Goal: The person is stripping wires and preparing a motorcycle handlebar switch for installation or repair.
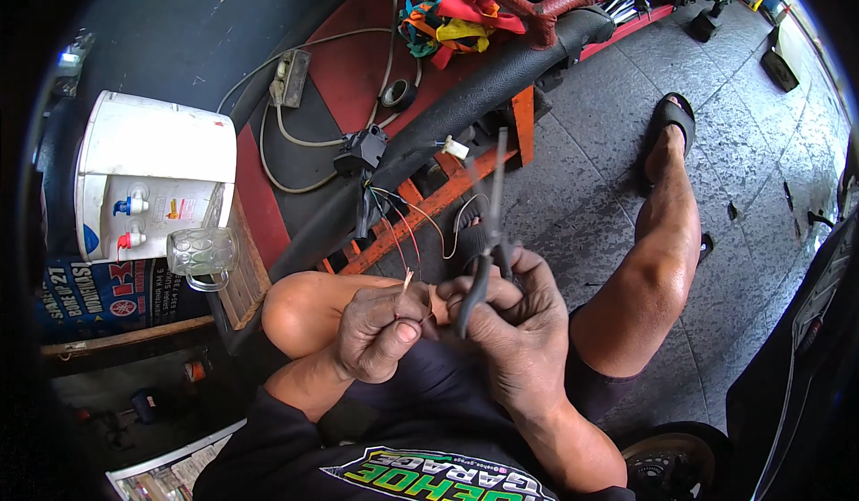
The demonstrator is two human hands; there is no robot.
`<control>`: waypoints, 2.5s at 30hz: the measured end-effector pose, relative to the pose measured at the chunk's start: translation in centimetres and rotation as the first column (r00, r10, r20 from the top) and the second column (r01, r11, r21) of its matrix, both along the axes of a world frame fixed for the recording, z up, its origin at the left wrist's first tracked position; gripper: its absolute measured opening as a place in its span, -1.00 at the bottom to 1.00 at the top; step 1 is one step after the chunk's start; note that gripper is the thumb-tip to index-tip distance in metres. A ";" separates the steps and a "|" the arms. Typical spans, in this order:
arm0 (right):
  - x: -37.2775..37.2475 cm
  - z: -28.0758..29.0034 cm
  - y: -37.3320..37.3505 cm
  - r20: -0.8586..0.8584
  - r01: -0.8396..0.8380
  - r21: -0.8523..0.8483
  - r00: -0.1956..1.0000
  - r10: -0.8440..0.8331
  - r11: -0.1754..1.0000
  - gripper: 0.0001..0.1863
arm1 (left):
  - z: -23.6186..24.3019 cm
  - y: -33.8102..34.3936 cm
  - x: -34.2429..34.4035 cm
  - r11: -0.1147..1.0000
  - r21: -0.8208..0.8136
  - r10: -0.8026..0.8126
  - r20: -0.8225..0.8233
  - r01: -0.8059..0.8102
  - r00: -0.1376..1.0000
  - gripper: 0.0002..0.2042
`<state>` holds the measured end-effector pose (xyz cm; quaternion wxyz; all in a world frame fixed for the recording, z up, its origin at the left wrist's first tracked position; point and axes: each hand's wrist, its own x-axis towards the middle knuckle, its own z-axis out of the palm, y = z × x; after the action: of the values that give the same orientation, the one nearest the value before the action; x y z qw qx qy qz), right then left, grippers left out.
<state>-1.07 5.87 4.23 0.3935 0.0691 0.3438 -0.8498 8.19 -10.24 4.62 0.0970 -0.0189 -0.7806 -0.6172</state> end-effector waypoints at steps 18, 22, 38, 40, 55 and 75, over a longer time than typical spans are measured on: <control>3.9 -2.5 1.7 -0.807 0.271 0.590 0.239 0.540 0.761 -0.66 | 0.0 0.7 0.5 0.906 0.398 0.072 0.191 -0.144 0.979 -0.61; 3.8 -1.6 1.6 -0.790 0.276 0.609 0.130 0.599 0.744 -0.66 | 0.5 0.6 0.3 0.906 0.414 0.031 0.145 -0.090 0.989 -0.68; -0.7 1.0 2.2 -0.556 -0.322 0.420 0.647 0.521 0.848 -0.84 | 0.6 -0.6 0.9 0.673 0.739 -0.148 0.165 -0.023 0.975 -0.72; -1.1 1.2 2.0 -0.311 -0.231 0.225 0.904 0.294 0.947 -0.81 | 0.6 -0.6 1.0 0.617 0.787 -0.241 0.173 0.013 0.955 -0.70; -3.7 0.2 -1.1 -0.149 -0.494 0.025 0.858 0.491 0.869 -0.73 | 0.3 -0.8 1.1 0.687 0.726 -0.298 0.235 0.037 0.925 -0.60; -4.3 0.0 -0.4 -0.058 -0.541 0.098 0.835 0.548 0.835 -0.76 | 0.7 -0.7 1.1 0.821 0.570 -0.130 0.225 -0.022 0.966 -0.86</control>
<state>-5.34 5.44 4.21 0.6012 -0.0521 0.3982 -0.6908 9.31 -10.95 5.30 -0.0202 0.0679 -0.5664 -0.8211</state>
